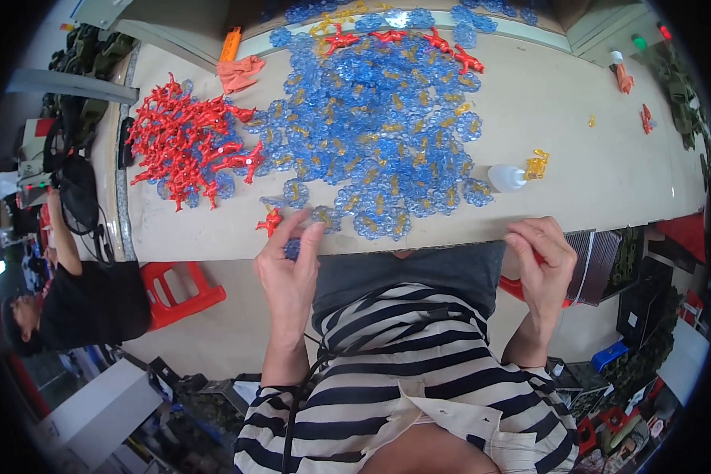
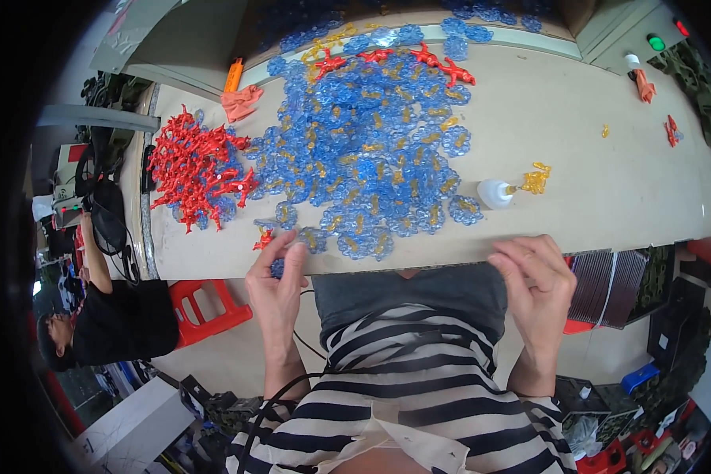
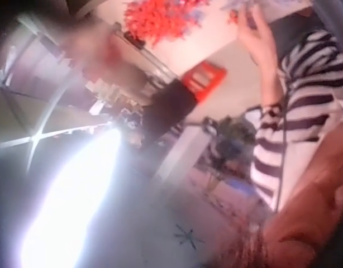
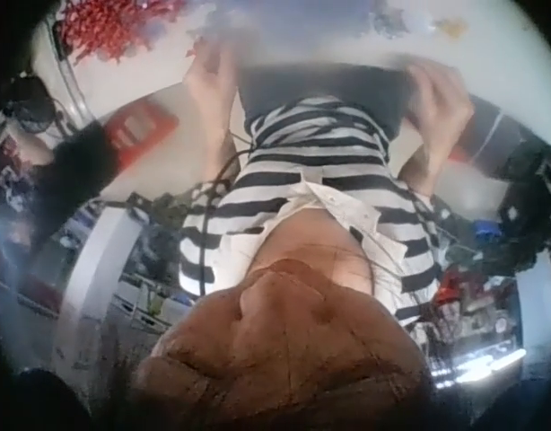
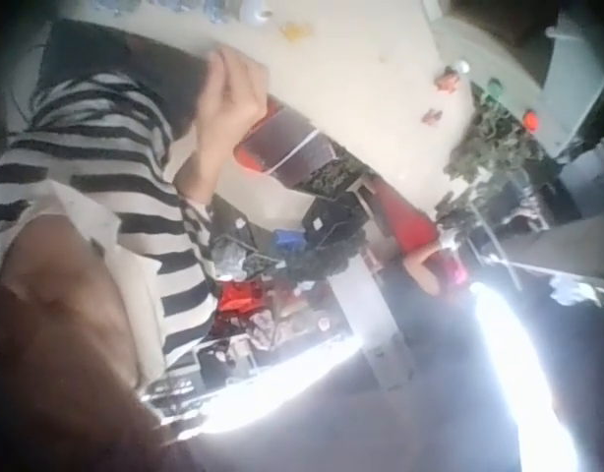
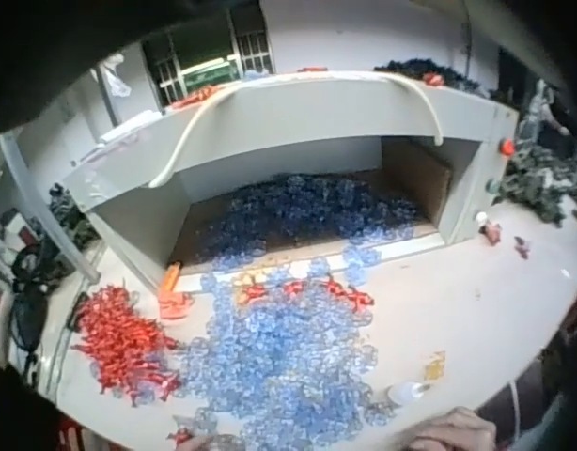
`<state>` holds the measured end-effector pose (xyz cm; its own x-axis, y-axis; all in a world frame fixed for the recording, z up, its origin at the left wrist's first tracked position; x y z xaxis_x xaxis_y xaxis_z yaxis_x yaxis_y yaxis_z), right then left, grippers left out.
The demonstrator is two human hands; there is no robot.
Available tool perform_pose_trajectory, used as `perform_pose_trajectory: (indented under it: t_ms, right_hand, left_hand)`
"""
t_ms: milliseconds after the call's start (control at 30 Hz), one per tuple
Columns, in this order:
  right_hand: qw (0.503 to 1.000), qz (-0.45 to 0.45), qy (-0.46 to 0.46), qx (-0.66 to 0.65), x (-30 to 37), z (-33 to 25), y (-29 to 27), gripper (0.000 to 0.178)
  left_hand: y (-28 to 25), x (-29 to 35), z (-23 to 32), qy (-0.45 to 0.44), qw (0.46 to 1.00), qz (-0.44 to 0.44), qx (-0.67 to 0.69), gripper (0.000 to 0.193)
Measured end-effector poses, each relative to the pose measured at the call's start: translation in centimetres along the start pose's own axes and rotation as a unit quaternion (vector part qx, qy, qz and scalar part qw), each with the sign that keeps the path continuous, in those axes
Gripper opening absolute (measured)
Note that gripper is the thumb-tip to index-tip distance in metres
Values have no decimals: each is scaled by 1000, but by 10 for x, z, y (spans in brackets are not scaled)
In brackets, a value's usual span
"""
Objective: The person applies glue onto plastic base pieces using a glue bottle and attaches small plastic components to them by hand, occasionally retrieving more base pieces from an upper compartment.
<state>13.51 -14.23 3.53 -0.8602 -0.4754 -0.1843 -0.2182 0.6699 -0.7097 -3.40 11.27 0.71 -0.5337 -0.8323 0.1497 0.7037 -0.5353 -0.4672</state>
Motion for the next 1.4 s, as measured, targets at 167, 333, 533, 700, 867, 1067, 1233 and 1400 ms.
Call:
perform_pose_trajectory:
  t_ms: [167,333,533,700,867,1067,1233,1400]
  right_hand:
    - [992,77,99,31,-8,21,-9,35]
    - [997,50,33,56,-31,12,14,57]
    - [996,57,25,-60,-22,19,14,31]
    - [941,-58,29,-332,8,-8,20,24]
    - [939,-131,137,-288,30,-18,36,31]
    - [950,-155,122,-243,29,-17,33,29]
    - [947,-109,149,-262,34,-1,29,28]
    - [878,-101,244,-398,33,1,30,23]
  left_hand:
    - [-15,7,-4,-80,950,-99,285,32]
    - [23,35,12,-134,857,-319,381,47]
    - [69,46,19,-214,733,-440,472,40]
    - [90,52,19,-201,753,-434,451,44]
    - [96,54,31,66,900,-326,281,47]
    - [100,53,37,144,921,-302,197,48]
    - [105,52,31,35,896,-352,267,38]
    - [107,55,34,-99,861,-364,341,27]
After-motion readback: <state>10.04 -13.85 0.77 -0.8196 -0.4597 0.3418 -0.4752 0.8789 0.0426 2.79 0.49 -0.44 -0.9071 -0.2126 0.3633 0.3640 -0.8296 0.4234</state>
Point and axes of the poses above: each hand's wrist, its own x-axis away from the middle knuckle, its own y-axis out of the palm, z = x × y, the point moved 5 cm from there along -x, towards the middle knuckle, and after that the axes turned 7 degrees about x, right-handed, at the moved point
